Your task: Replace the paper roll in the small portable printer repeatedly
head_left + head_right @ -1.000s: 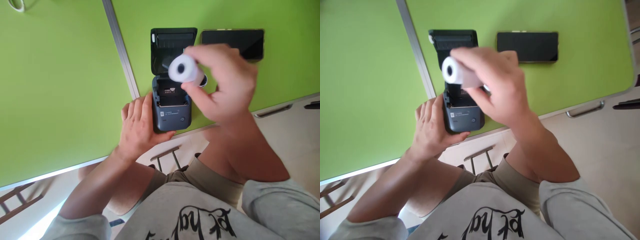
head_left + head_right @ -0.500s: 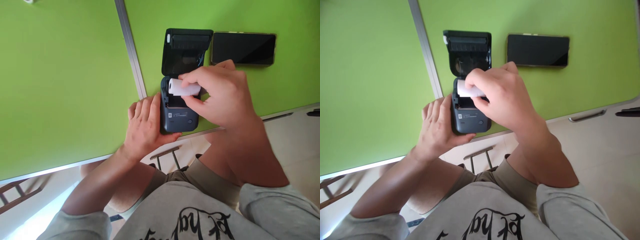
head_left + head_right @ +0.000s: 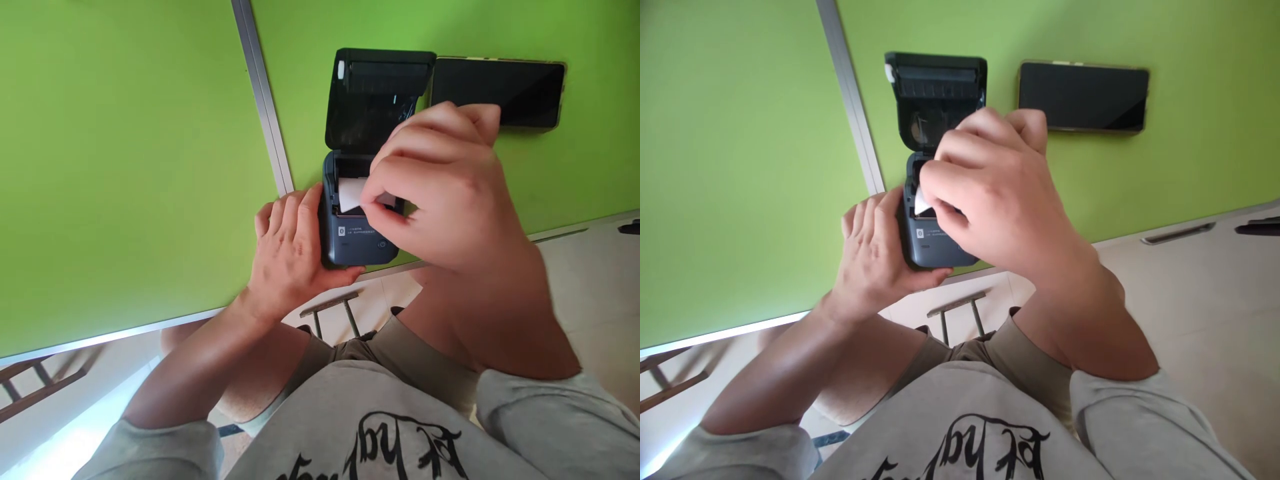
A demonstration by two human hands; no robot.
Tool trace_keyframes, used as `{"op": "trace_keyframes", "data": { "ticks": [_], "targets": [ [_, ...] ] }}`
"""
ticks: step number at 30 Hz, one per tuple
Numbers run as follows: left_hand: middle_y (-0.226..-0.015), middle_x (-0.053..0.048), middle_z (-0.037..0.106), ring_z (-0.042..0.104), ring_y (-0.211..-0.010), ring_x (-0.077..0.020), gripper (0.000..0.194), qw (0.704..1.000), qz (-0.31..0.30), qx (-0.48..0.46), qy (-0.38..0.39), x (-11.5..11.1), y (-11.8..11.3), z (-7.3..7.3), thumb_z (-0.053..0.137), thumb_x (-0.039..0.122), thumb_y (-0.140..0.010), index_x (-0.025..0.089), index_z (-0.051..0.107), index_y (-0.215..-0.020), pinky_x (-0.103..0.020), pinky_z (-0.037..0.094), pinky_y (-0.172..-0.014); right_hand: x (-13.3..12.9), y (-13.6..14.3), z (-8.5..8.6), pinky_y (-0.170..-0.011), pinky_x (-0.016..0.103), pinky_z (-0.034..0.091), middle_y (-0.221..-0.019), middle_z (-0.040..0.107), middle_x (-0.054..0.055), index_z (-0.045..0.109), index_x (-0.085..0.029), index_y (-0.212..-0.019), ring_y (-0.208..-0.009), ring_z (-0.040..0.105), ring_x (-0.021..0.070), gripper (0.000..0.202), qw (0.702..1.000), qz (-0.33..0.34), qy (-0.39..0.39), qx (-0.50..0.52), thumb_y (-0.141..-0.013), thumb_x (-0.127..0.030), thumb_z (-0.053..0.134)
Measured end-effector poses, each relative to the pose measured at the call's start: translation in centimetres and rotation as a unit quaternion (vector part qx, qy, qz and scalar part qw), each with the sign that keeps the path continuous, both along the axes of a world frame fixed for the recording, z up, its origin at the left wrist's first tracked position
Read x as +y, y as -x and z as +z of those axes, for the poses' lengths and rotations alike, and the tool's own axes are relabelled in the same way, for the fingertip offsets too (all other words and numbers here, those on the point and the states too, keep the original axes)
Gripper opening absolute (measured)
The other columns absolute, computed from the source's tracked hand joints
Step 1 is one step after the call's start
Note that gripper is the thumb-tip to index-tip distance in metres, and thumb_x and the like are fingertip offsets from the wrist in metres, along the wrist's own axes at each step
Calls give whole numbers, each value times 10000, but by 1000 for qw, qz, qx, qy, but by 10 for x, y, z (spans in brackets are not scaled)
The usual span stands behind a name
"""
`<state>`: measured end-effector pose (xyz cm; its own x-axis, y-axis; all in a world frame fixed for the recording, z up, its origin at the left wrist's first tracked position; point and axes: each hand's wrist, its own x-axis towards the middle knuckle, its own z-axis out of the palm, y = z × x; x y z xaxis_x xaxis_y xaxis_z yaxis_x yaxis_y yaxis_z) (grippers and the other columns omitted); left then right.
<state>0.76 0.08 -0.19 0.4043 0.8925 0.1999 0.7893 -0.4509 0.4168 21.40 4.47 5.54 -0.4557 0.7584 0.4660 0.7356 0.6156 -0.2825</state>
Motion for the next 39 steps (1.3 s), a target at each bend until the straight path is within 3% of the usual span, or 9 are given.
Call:
{"op": "trace_keyframes", "data": {
  "ticks": [7, 11, 14, 17, 23, 26, 29, 34, 39],
  "targets": [
    [-1349, -175, 588, 575, -1168, -364, 694, 999, -38, 22, -20, -3, 3, 5, 718, 719, -855, 354, 579, -1430, -509, 418, -963, -14, -2, 13, -899, 513, 432, -810, 706, -25, 536, -228, -702, -970, 690, 234, 283, 992, 86, 90, -20, -967, -137, 570],
    [-1361, -167, 555, 546, -1192, -373, 651, 999, -43, 18, 0, -2, 4, 4, 720, 726, -854, 402, 615, -1408, -524, 402, -978, -2, -10, 9, -953, 533, 460, -824, 716, -32, 625, -255, -754, -924, 694, 227, 174, 993, 67, 54, 86, -914, -284, 688],
    [-1359, -170, 544, 543, -1186, -369, 602, 999, -48, 14, -12, -2, 4, 2, 683, 737, -880, 410, 630, -1383, -523, 401, -980, 12, -20, -2, -979, 479, 510, -956, 694, 24, 695, -263, -901, -1035, 647, 241, 116, 986, -17, -38, 162, -960, -323, 615],
    [-1350, -171, 538, 545, -1181, -361, 539, 998, -51, 16, -28, -2, 5, 1, 655, 720, -910, 415, 640, -1353, -520, 403, -981, 23, -26, -22, -1059, 475, 508, -1105, 652, 62, 689, -252, -1100, -1175, 622, 270, 193, 972, -75, -64, 212, -945, -290, 580],
    [-1352, -174, 535, 545, -1163, -368, 531, 998, -56, 8, -21, -2, 5, 3, 659, 710, -911, 424, 645, -1358, -529, 406, -979, 31, -24, -50, -969, 421, 550, -1299, 597, 61, 560, -298, -1369, -1123, 692, 211, 410, 947, 19, -14, 321, -962, -279, 521],
    [-1360, -158, 530, 539, -1187, -348, 533, 998, -55, 21, -19, -2, 5, 3, 672, 698, -910, 441, 621, -1374, -514, 404, -1001, 32, -26, -50, -943, 401, 533, -1186, 563, 3, 656, -365, -1287, -877, 649, 137, 324, 923, 12, -48, 381, -991, -356, 525],
    [-1371, -148, 533, 533, -1213, -342, 524, 998, -54, 23, -16, -3, 5, 2, 680, 686, -910, 453, 612, -1375, -513, 398, -1025, 31, -28, -46, -810, 364, 499, -993, 565, -3, 735, -326, -1089, -737, 579, 111, 217, 907, -18, -76, 414, -998, -365, 543],
    [-1388, -175, 552, 543, -1223, -366, 664, 999, -45, 12, -5, -3, 3, 2, 707, 668, -890, 396, 562, -1478, -528, 402, -1026, 37, -29, -58, -687, 368, 398, -716, 475, 8, 587, -253, -839, -636, 503, 166, 160, 882, -101, -89, 452, -933, -373, 537],
    [-1358, -178, 561, 553, -1220, -392, 933, 999, -38, 18, -10, -2, 0, 5, 814, 692, -766, 389, 475, -1582, -552, 403, -1039, 51, -31, -81, -703, 371, 398, -725, 449, 8, 491, -272, -879, -641, 456, 185, 227, 873, -134, -85, 461, -961, -475, 434]
  ]
}}
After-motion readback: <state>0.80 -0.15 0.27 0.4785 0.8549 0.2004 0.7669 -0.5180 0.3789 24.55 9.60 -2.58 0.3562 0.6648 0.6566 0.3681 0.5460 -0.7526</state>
